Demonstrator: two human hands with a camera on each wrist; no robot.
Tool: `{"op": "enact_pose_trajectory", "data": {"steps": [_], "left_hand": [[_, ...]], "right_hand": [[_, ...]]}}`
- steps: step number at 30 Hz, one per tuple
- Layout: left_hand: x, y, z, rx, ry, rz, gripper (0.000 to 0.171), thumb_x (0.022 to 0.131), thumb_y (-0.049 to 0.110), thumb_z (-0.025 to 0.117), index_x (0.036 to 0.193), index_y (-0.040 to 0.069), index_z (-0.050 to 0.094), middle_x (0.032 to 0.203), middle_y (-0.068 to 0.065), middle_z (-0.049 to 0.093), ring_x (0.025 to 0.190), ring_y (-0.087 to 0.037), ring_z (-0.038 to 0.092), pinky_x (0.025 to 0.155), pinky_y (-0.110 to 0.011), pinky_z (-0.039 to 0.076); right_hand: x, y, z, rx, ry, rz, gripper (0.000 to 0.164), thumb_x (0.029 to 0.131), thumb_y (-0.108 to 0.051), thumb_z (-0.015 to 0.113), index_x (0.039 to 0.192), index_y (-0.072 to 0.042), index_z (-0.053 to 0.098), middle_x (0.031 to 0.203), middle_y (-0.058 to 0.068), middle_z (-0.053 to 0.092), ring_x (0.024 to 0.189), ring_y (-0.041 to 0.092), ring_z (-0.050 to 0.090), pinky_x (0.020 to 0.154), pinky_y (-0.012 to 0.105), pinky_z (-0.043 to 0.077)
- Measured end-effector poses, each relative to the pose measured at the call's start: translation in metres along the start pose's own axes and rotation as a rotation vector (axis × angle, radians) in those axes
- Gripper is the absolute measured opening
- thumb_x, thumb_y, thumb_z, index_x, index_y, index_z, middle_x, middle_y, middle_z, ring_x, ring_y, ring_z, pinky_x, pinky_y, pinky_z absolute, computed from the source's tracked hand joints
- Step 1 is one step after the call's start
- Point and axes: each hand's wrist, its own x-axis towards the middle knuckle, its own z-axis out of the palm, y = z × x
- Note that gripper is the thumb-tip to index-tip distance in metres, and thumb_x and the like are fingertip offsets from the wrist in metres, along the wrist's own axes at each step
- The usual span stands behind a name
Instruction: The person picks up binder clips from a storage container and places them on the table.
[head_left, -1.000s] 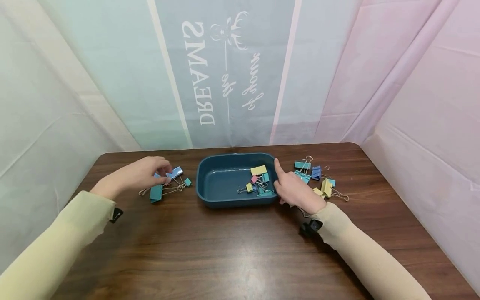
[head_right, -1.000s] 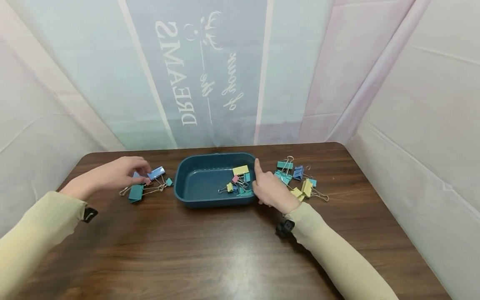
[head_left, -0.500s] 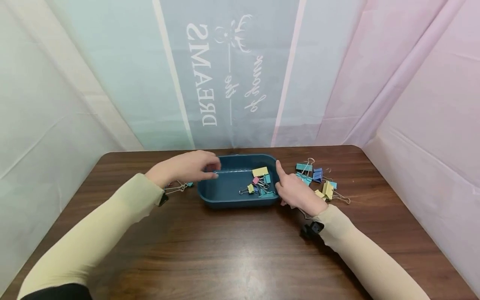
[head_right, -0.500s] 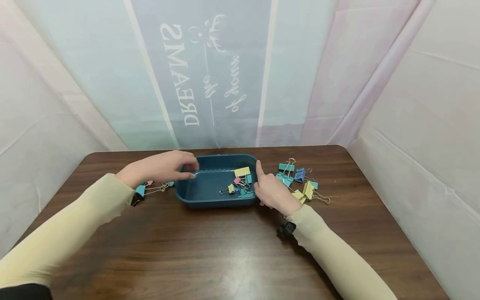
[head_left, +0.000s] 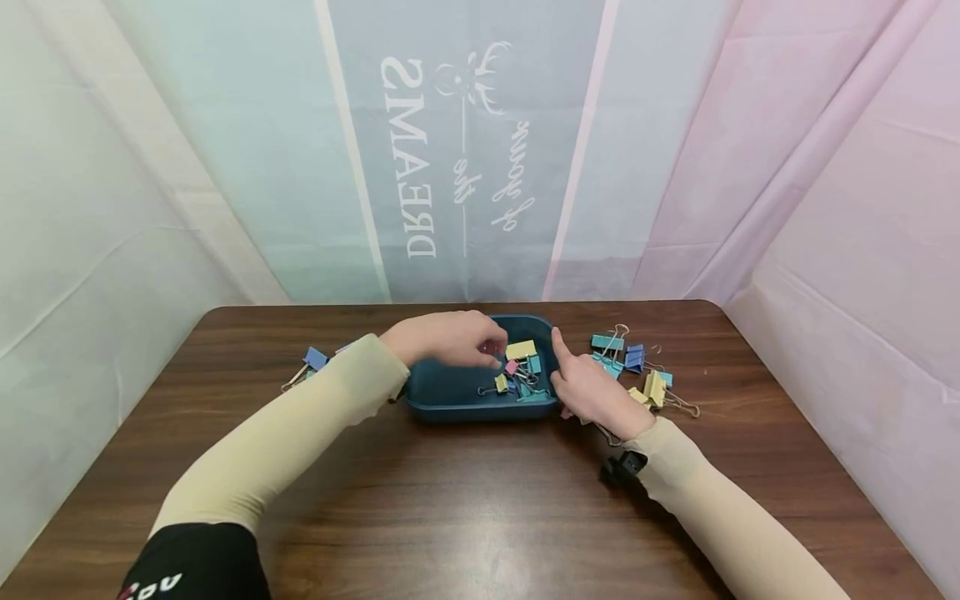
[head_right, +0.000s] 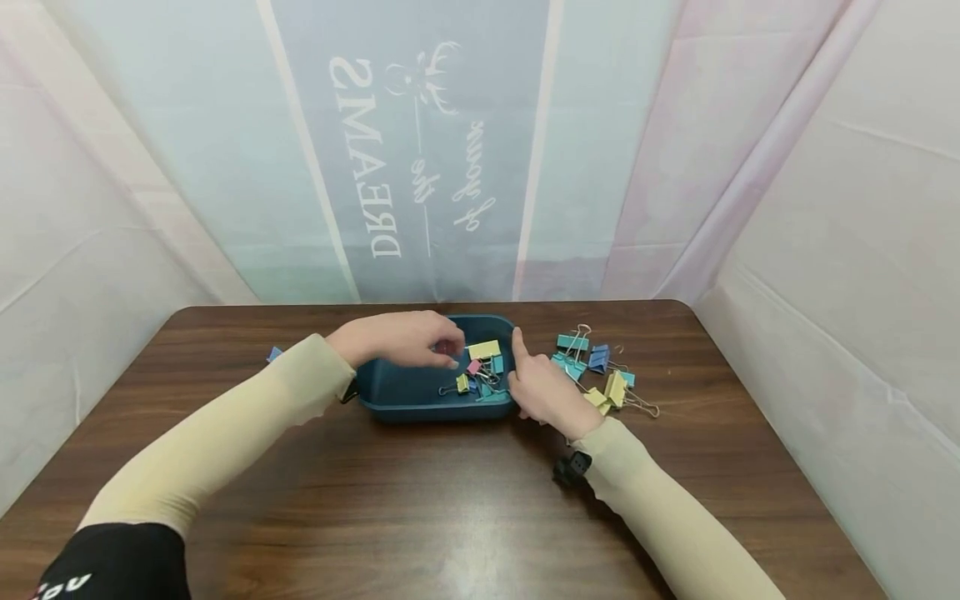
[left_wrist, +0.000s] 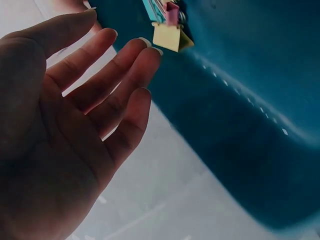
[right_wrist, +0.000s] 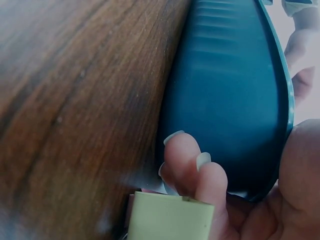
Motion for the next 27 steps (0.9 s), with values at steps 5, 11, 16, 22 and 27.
{"op": "enact_pose_trajectory", "data": {"steps": [5, 11, 16, 22, 27], "left_hand": [[0.021, 0.005, 0.007, -0.029, -0.066, -0.014, 0.017, 0.097, 0.029, 0.065, 0.109, 0.018, 0.069, 0.092, 0.006, 0.063, 0.083, -0.012, 0.057, 0.075, -0.025, 0.049], [0.038, 0.010, 0.011, -0.017, -0.147, -0.039, 0.027, 0.093, 0.030, 0.071, 0.114, 0.013, 0.069, 0.095, 0.004, 0.063, 0.086, -0.013, 0.058, 0.079, -0.027, 0.049], [0.045, 0.011, 0.018, 0.036, -0.200, -0.092, 0.027, 0.090, 0.032, 0.075, 0.110, 0.016, 0.068, 0.095, 0.004, 0.063, 0.085, -0.014, 0.057, 0.078, -0.028, 0.049], [0.048, 0.013, 0.024, 0.049, -0.216, -0.107, 0.019, 0.091, 0.027, 0.075, 0.105, 0.016, 0.068, 0.092, 0.003, 0.064, 0.081, -0.015, 0.058, 0.076, -0.028, 0.050], [0.048, 0.012, 0.024, 0.043, -0.211, -0.100, 0.013, 0.092, 0.021, 0.073, 0.103, 0.016, 0.068, 0.092, 0.004, 0.063, 0.082, -0.014, 0.057, 0.078, -0.027, 0.049]], "right_hand": [[0.002, 0.001, 0.000, 0.007, -0.009, 0.004, 0.072, 0.106, -0.015, 0.038, 0.158, -0.008, -0.010, 0.059, 0.002, 0.062, 0.049, 0.018, 0.064, 0.051, 0.034, 0.051], [0.001, 0.002, -0.001, 0.000, -0.003, -0.011, 0.071, 0.106, -0.014, 0.037, 0.158, -0.007, -0.009, 0.059, 0.002, 0.062, 0.048, 0.018, 0.063, 0.051, 0.034, 0.050], [0.001, 0.001, -0.001, 0.001, -0.007, -0.011, 0.071, 0.106, -0.015, 0.037, 0.158, -0.007, -0.009, 0.060, 0.002, 0.062, 0.049, 0.018, 0.063, 0.051, 0.034, 0.050], [0.001, 0.003, -0.001, 0.002, -0.013, -0.011, 0.071, 0.106, -0.014, 0.037, 0.158, -0.008, -0.009, 0.060, 0.002, 0.062, 0.050, 0.017, 0.064, 0.053, 0.033, 0.051], [0.002, 0.003, -0.001, -0.002, -0.012, -0.015, 0.071, 0.105, -0.013, 0.037, 0.158, -0.008, -0.009, 0.060, 0.002, 0.062, 0.051, 0.017, 0.064, 0.056, 0.032, 0.052]]}}
